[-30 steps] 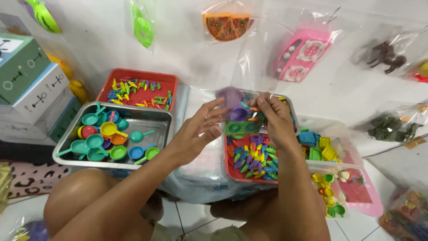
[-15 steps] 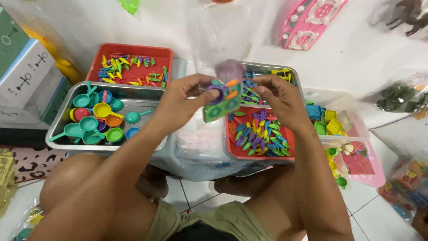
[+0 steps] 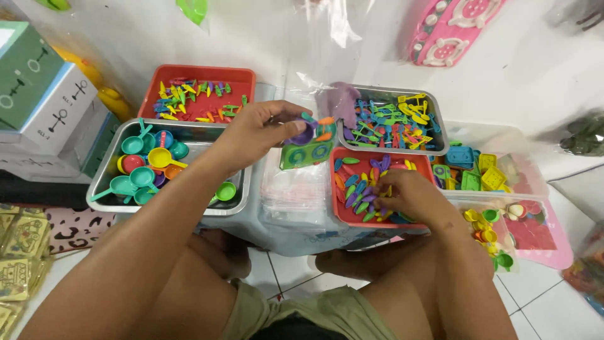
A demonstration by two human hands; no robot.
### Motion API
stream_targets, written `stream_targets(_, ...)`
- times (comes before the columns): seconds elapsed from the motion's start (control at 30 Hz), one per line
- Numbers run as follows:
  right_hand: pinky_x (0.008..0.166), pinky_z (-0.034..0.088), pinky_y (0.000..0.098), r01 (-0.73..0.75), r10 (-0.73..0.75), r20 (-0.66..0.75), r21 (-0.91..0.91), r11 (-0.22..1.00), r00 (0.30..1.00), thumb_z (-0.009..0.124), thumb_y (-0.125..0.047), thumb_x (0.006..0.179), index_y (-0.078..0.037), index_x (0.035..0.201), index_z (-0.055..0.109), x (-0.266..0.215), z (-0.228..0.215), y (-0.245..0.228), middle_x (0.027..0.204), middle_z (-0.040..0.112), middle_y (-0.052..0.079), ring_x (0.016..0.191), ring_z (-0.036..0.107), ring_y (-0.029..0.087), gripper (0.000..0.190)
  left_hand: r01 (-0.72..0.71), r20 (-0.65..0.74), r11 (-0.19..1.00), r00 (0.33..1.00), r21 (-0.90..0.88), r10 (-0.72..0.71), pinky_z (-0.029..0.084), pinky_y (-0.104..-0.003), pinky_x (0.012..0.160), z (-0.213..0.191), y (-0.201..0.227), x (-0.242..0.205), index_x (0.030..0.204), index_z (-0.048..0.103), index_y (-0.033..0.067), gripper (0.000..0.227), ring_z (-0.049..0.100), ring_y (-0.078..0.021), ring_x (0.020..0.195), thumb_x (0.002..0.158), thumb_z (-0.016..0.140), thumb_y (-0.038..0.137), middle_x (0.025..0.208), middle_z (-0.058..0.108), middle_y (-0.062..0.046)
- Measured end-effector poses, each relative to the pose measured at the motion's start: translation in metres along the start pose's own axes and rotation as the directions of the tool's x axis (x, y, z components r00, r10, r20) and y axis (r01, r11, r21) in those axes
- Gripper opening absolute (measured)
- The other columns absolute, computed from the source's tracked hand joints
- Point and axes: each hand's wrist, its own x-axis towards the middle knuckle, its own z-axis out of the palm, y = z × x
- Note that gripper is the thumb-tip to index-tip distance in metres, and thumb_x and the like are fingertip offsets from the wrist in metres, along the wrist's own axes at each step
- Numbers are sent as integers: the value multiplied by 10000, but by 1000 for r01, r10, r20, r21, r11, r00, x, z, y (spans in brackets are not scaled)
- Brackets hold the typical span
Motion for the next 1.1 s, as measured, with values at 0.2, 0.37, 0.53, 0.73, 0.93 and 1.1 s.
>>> stream_targets(0.2,767,567,393,-10,19,-68,136,991,997,880,-204,729,-145,1078,788,3,-8,6,891,784,93,780,730,283,365,-37,13,999,999,-13,37,602,-191,717,-1,-7,-1,1209,721,90,296,690,-53,825,919,737,146,1005,740,-37)
stream_targets(0.37,806,551,491,69,-69,-6,2,998,998,874,-238,699,-158,1063,797,11,17,17,897,762,147,870,718,397,380,-57,18,998,998,-34,57,609,-214,728,-1,-4,-8,1204,721,70,299,703,-78,829,911,740,127,987,728,-53)
stream_targets(0.53,825,562,456,107,-105,-56,37,994,993,860,-239,714,-191,934,808,18,24,30,885,760,130,922,728,390,231,-80,25,995,996,-64,82,614,-232,735,-1,-8,-10,1201,722,42,298,706,-97,822,911,737,109,973,724,-81)
stream_targets(0.73,686,535,362,127,-94,-145,233,964,985,833,-109,748,-118,972,817,11,9,13,784,721,88,695,661,234,225,-109,39,992,993,-67,112,610,-219,722,2,-17,-6,1190,727,39,295,701,-85,807,903,743,103,953,714,-67)
stream_targets(0.93,662,535,373,158,-122,-182,203,966,976,803,-171,827,-115,1068,813,19,2,-6,797,722,89,682,663,237,247,-104,58,994,993,-40,107,600,-222,727,7,-11,-9,1194,727,52,302,697,-81,811,902,748,125,962,719,-73)
stream_targets(1.1,803,593,452,-123,87,-149,-254,959,985,794,-422,802,-310,976,792,50,35,14,865,719,-2,923,720,292,207,-82,55,995,995,-58,85,601,-220,725,8,-11,-9,1197,728,49,295,705,-82,806,909,737,112,953,720,-75)
